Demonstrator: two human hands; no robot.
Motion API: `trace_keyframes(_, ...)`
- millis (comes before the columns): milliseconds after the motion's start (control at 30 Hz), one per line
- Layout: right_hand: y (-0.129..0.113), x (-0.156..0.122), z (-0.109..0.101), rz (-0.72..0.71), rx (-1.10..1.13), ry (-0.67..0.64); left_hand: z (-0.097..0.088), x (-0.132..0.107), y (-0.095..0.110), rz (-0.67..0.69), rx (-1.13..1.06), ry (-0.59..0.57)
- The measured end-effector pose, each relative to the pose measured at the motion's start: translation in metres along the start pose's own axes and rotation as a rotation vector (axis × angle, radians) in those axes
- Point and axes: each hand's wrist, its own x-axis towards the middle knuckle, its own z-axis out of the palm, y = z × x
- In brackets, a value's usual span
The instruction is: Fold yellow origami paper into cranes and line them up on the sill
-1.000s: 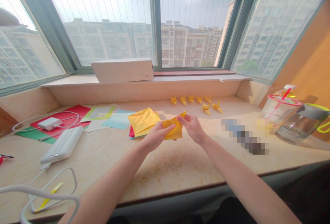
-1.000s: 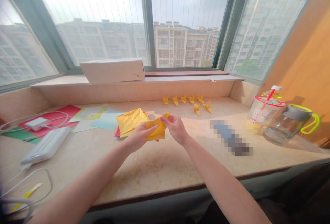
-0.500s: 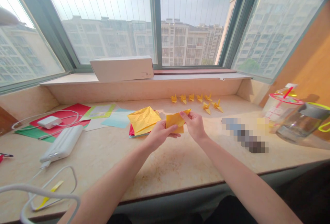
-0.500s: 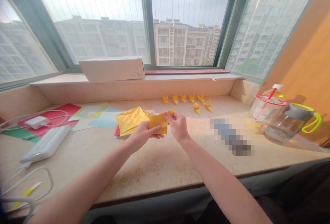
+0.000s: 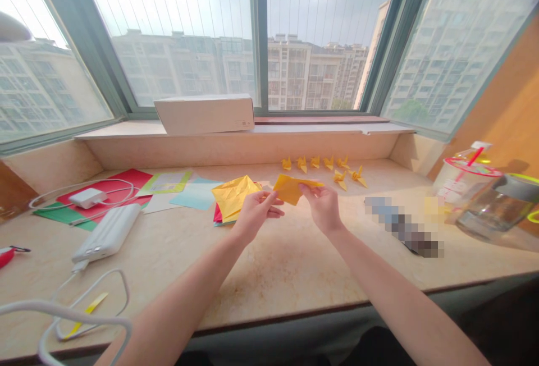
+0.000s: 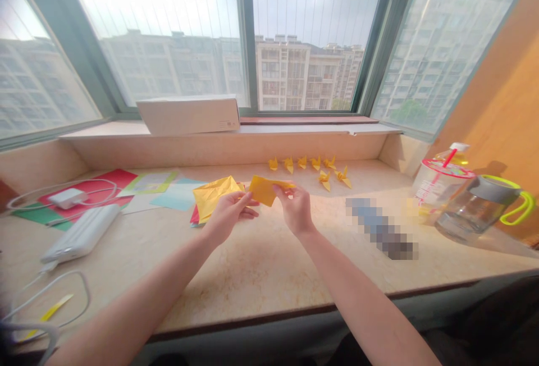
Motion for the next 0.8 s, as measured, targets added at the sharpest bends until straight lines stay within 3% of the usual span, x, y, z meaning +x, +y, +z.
trace_keyframes(100,-0.003,-0.006,-0.004,-0.284,-0.179,0.036,-0.001,0.001,0.000,-0.102,-0.045,0.022)
trace_keyframes(233,0.000,-0.010,-0.004,-0.529,-0.331,-0.250,0.001,0.000,0.003,-0.048,-0.275,-0.072)
trace_keyframes(367,0.004,-0.011,0.001,-0.597,-0.428,-0.435,0.001,-0.002,0.005,0.099,-0.334,-0.106)
trace_keyframes(500,0.001,-0.013,0.000,-0.571,-0.471,-0.560,-0.001,-0.003,0.002,0.121,-0.203,-0.095)
trace_keyframes(600,-0.001,-0.013,0.001,-0.522,-0.444,-0.521,-0.002,-0.001,-0.002,0.108,-0.090,-0.047)
trace_keyframes(800,0.004,-0.009,0.002,-0.407,-0.399,-0.233,-0.001,0.001,-0.007,0.070,0.000,-0.112)
